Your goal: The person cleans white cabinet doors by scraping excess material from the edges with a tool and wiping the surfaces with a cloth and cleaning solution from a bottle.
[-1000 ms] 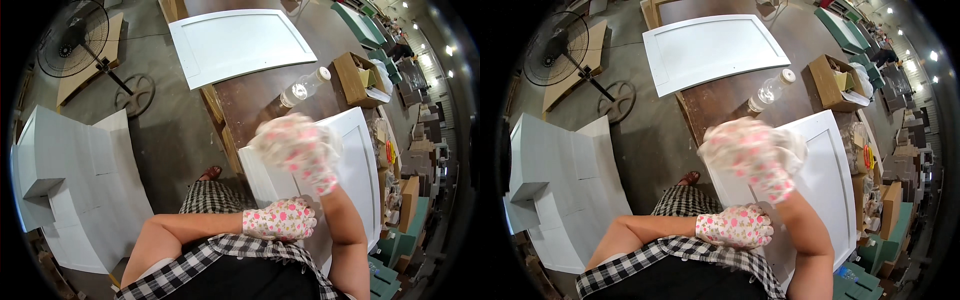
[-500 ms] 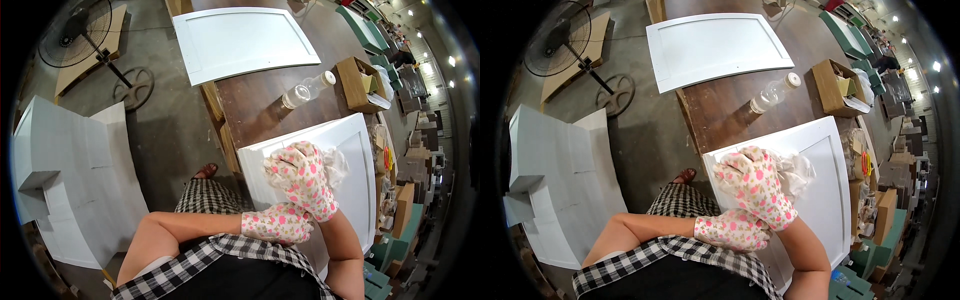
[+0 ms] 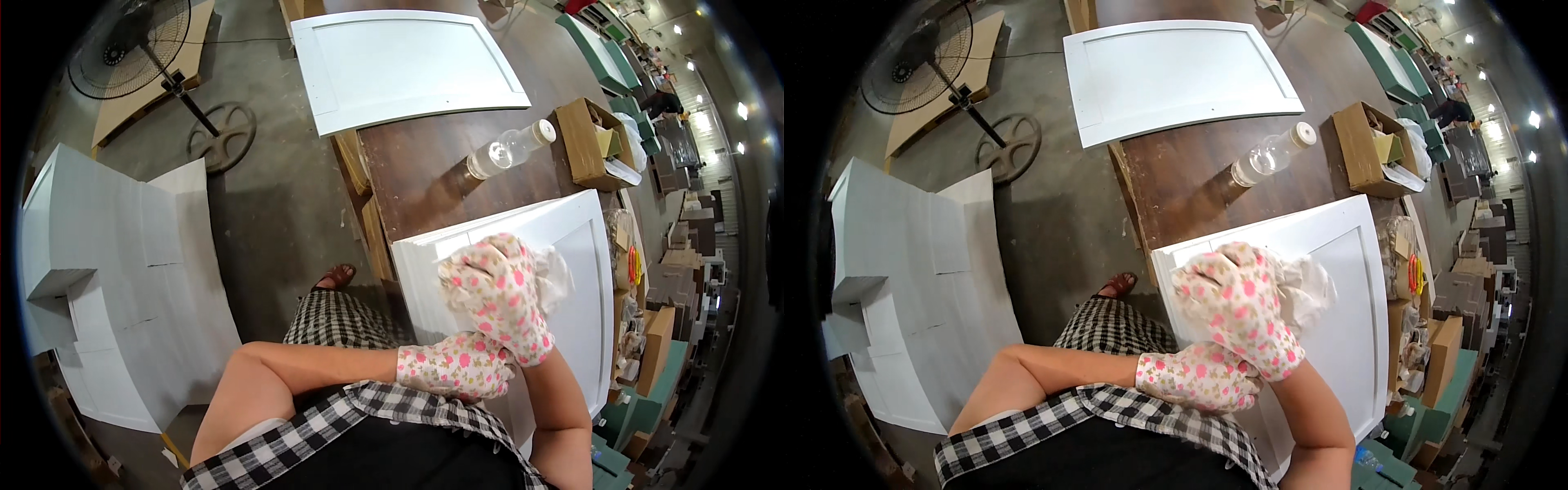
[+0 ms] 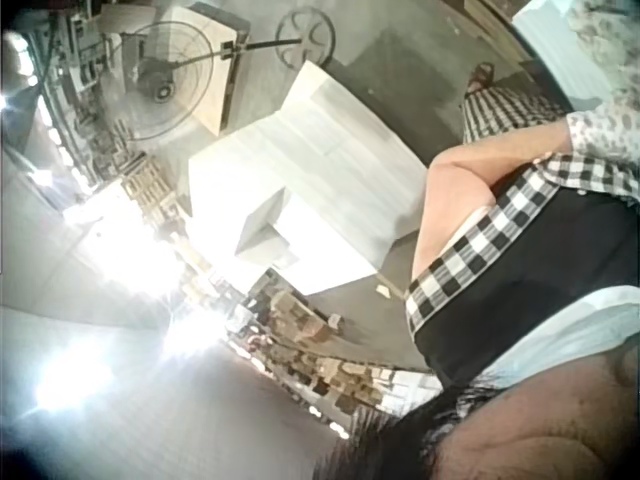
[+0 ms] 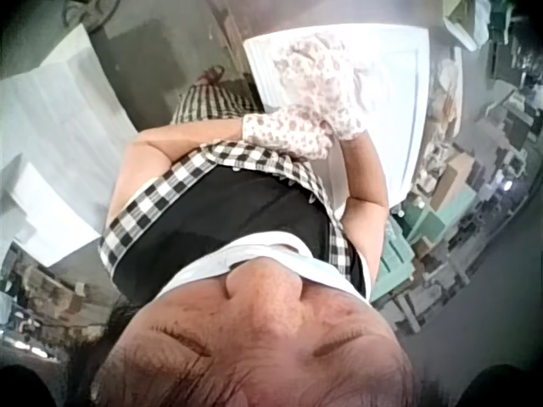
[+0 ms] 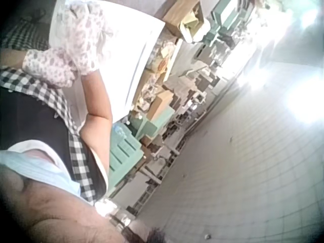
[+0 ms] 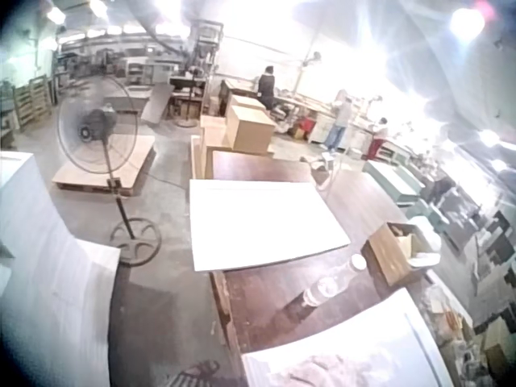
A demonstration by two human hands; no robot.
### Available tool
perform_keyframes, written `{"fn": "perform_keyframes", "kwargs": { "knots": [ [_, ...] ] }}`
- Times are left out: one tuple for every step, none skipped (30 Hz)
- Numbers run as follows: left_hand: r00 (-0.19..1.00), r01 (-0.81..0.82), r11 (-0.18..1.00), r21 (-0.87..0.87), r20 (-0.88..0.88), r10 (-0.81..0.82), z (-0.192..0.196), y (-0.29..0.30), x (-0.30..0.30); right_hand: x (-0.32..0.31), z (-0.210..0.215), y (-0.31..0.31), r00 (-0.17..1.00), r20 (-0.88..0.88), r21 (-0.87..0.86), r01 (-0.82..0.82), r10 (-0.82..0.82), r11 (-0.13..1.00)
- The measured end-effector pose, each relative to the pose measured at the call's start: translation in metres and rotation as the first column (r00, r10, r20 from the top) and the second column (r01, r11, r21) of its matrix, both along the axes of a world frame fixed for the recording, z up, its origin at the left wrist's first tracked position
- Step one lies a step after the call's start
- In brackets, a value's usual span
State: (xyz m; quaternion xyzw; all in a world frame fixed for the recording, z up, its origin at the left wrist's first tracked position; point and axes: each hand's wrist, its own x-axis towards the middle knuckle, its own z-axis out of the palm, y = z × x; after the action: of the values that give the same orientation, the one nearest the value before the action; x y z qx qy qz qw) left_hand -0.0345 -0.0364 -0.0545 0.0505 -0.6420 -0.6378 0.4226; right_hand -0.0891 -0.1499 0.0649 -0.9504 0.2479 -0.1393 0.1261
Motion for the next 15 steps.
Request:
{"fn": "perform_keyframes", "kwargs": {
  "knots": [
    [0.974,-0.143,0.934,-0.329,0.120,0.192,0.007,-0.006,0.005,0.008,-0.002,-0.004,1.000,-0.025,-0.039,-0.007,0.006,0.999],
    [0.975,-0.132,0.933,-0.335,0.124,0.183,0.000,-0.004,-0.003,0.016,-0.005,-0.007,0.998,-0.060,-0.093,-0.011,0.005,0.996],
    [0.957,-0.157,0.892,-0.424,0.156,0.243,0.005,-0.006,0.003,0.020,-0.011,-0.014,0.993,-0.112,-0.160,0.012,-0.030,0.987],
    [0.940,-0.170,0.859,-0.483,0.181,0.288,0.016,-0.009,0.010,0.022,-0.012,-0.021,0.981,-0.174,-0.242,0.041,-0.085,0.969],
    [0.924,-0.175,0.831,-0.528,0.203,0.324,0.025,-0.009,0.013,0.017,-0.015,-0.032,0.946,-0.262,-0.354,0.091,-0.192,0.931],
    [0.908,-0.177,0.806,-0.564,0.224,0.356,0.031,-0.011,0.018,0.009,-0.018,-0.047,0.883,-0.349,-0.464,0.128,-0.314,0.877],
    [0.892,-0.174,0.786,-0.593,0.243,0.381,0.034,-0.013,0.021,0.002,-0.019,-0.060,0.855,-0.367,-0.515,0.143,-0.367,0.845],
    [0.881,-0.160,0.766,-0.623,0.259,0.395,0.038,-0.014,0.021,-0.009,-0.016,-0.073,0.827,-0.374,-0.552,0.165,-0.419,0.818],
    [0.870,-0.140,0.746,-0.651,0.279,0.407,0.042,-0.019,0.021,-0.009,-0.011,-0.072,0.854,-0.329,-0.549,0.175,-0.404,0.817],
    [0.863,-0.129,0.726,-0.675,0.285,0.418,0.046,-0.020,0.022,-0.010,-0.006,-0.069,0.876,-0.284,-0.543,0.188,-0.390,0.818],
    [0.861,-0.129,0.710,-0.692,0.277,0.427,0.050,-0.021,0.024,-0.011,-0.002,-0.063,0.914,-0.201,-0.519,0.205,-0.352,0.830],
    [0.860,-0.137,0.703,-0.698,0.268,0.434,0.054,-0.023,0.029,-0.013,-0.003,-0.054,0.944,-0.112,-0.481,0.223,-0.311,0.848],
    [0.867,-0.167,0.699,-0.695,0.234,0.440,0.063,-0.030,0.040,-0.018,-0.005,-0.044,0.957,-0.020,-0.444,0.250,-0.289,0.860],
    [0.874,-0.198,0.698,-0.688,0.199,0.444,0.072,-0.035,0.050,-0.022,-0.006,-0.037,0.961,0.074,-0.406,0.274,-0.268,0.872],
    [0.870,-0.278,0.690,-0.669,0.130,0.476,0.082,-0.044,0.067,-0.025,-0.007,-0.035,0.955,0.177,-0.368,0.290,-0.240,0.883]
  ]
}}
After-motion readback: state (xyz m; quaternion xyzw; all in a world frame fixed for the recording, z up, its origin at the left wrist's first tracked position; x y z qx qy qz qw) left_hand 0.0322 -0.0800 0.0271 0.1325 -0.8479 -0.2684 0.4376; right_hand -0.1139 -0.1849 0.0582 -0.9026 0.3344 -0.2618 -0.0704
